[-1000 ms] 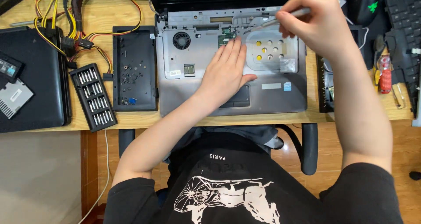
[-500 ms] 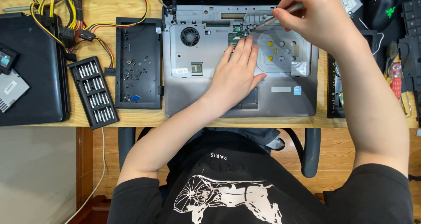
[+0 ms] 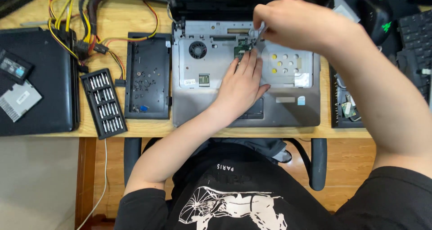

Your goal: Reassembling a laptop by installing the motherboard and upper casing.

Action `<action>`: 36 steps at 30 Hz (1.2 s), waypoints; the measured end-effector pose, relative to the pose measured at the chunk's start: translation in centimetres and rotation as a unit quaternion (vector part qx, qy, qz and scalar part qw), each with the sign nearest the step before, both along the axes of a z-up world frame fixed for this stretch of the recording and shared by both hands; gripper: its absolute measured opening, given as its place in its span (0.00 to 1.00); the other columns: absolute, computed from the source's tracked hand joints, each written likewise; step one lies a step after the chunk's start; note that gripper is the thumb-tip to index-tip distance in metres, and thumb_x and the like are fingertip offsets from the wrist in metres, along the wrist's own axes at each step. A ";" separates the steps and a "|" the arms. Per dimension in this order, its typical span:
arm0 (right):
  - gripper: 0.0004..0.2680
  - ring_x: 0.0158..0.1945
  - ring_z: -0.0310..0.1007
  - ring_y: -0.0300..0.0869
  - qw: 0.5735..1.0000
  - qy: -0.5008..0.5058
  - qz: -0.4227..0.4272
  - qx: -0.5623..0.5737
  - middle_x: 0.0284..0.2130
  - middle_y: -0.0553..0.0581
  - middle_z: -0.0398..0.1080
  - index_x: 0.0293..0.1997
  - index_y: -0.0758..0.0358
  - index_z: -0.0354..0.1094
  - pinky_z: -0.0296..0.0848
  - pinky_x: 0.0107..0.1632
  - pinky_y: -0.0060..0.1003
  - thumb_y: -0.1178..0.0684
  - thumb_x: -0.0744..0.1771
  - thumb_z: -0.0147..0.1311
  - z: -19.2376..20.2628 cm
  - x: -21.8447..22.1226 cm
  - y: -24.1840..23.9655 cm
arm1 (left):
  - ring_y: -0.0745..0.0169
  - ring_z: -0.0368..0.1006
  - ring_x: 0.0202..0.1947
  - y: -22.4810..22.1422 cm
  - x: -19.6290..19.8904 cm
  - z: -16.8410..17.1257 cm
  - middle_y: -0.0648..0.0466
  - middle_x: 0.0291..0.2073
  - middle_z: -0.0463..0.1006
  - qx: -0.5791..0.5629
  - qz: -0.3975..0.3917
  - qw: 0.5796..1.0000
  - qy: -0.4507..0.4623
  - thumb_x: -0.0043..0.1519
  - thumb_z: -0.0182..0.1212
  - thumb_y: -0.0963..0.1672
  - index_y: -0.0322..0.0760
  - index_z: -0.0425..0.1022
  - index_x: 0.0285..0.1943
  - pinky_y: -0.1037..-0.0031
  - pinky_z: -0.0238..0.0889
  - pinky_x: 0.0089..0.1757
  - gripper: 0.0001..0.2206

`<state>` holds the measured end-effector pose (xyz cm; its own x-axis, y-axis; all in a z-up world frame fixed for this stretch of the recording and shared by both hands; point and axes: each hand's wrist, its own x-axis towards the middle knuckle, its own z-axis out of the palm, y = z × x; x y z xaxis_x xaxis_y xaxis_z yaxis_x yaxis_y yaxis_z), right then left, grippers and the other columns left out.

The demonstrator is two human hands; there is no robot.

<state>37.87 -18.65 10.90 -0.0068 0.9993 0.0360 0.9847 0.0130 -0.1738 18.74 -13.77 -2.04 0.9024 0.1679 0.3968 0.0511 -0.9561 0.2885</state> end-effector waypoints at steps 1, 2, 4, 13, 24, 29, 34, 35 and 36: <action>0.08 0.38 0.79 0.57 1.000 -0.020 -0.003 -0.016 0.37 0.67 0.77 0.46 0.69 0.74 0.77 0.41 0.46 0.58 0.65 0.60 0.1 -0.2 0.4 | 0.39 0.59 0.69 0.0 0.1 -0.1 0.34 0.67 0.64 -0.002 0.002 1.000 0.001 0.61 0.64 0.52 0.22 0.66 0.65 0.53 0.55 0.64 0.31; 0.08 0.38 0.79 0.57 1.000 -0.027 -0.005 -0.012 0.37 0.67 0.77 0.46 0.69 0.74 0.77 0.41 0.46 0.58 0.65 0.60 0.7 -0.6 0.4 | 0.39 0.59 0.69 0.0 0.2 0.0 0.34 0.67 0.64 0.001 0.001 1.000 -0.006 0.61 0.64 0.52 0.22 0.66 0.65 0.53 0.55 0.64 0.31; 0.11 0.36 0.79 0.56 0.985 -0.120 -0.074 -0.098 0.30 0.66 0.78 0.41 0.66 0.75 0.78 0.43 0.45 0.45 0.70 0.59 1.3 -1.6 0.4 | 0.39 0.59 0.68 -0.2 0.2 0.0 0.33 0.67 0.64 0.001 0.006 1.000 0.007 0.62 0.63 0.52 0.21 0.66 0.66 0.54 0.54 0.65 0.32; 0.13 0.31 0.79 0.54 0.979 -0.182 -0.067 -0.060 0.26 0.62 0.76 0.35 0.65 0.74 0.77 0.35 0.45 0.43 0.70 0.57 0.9 -1.6 0.7 | 0.38 0.60 0.68 -0.3 0.4 -0.1 0.33 0.67 0.64 0.010 0.012 1.000 0.013 0.60 0.63 0.51 0.21 0.67 0.65 0.54 0.53 0.64 0.31; 0.11 0.33 0.79 0.56 0.992 -0.111 -0.027 -0.049 0.28 0.62 0.76 0.33 0.64 0.75 0.77 0.36 0.45 0.46 0.67 0.56 0.4 -0.7 1.2 | 0.38 0.61 0.67 -0.2 0.4 0.9 0.32 0.66 0.65 -0.007 0.008 1.000 0.009 0.58 0.66 0.50 0.20 0.68 0.63 0.56 0.55 0.62 0.31; 0.12 0.30 0.78 0.58 0.997 -0.054 0.024 0.055 0.26 0.62 0.75 0.36 0.66 0.74 0.74 0.29 0.49 0.47 0.61 0.62 0.3 -0.2 1.2 | 0.38 0.61 0.66 -0.3 0.5 0.7 0.32 0.65 0.65 -0.003 0.014 1.000 0.006 0.57 0.67 0.49 0.19 0.68 0.64 0.56 0.56 0.62 0.31; 0.13 0.31 0.78 0.57 0.988 -0.146 -0.042 -0.036 0.24 0.63 0.75 0.32 0.66 0.75 0.76 0.34 0.48 0.43 0.64 0.62 1.0 -1.2 1.6 | 0.38 0.62 0.66 -0.5 0.5 0.6 0.32 0.65 0.65 -0.005 0.013 1.000 0.011 0.58 0.66 0.49 0.19 0.68 0.63 0.55 0.55 0.62 0.31; 0.13 0.31 0.78 0.57 0.988 -0.145 -0.042 -0.034 0.24 0.63 0.75 0.32 0.66 0.75 0.76 0.34 0.48 0.43 0.64 0.62 0.9 -1.2 1.7 | 0.38 0.62 0.66 -0.4 0.4 0.6 0.32 0.65 0.65 -0.003 0.013 1.000 0.012 0.58 0.66 0.49 0.19 0.68 0.63 0.55 0.55 0.62 0.31; 0.12 0.30 0.78 0.56 0.991 -0.114 -0.054 -0.054 0.23 0.63 0.75 0.32 0.65 0.75 0.76 0.35 0.48 0.44 0.64 0.61 0.8 -1.1 1.8 | 0.38 0.62 0.66 -0.3 0.4 0.6 0.31 0.65 0.65 -0.002 0.012 1.000 0.012 0.58 0.66 0.49 0.19 0.68 0.64 0.55 0.55 0.62 0.31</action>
<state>36.75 -16.89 11.74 0.1038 0.9927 -0.0621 0.9933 -0.1002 0.0582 19.11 -14.08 -1.43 0.9075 0.1914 0.3738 0.0812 -0.9533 0.2909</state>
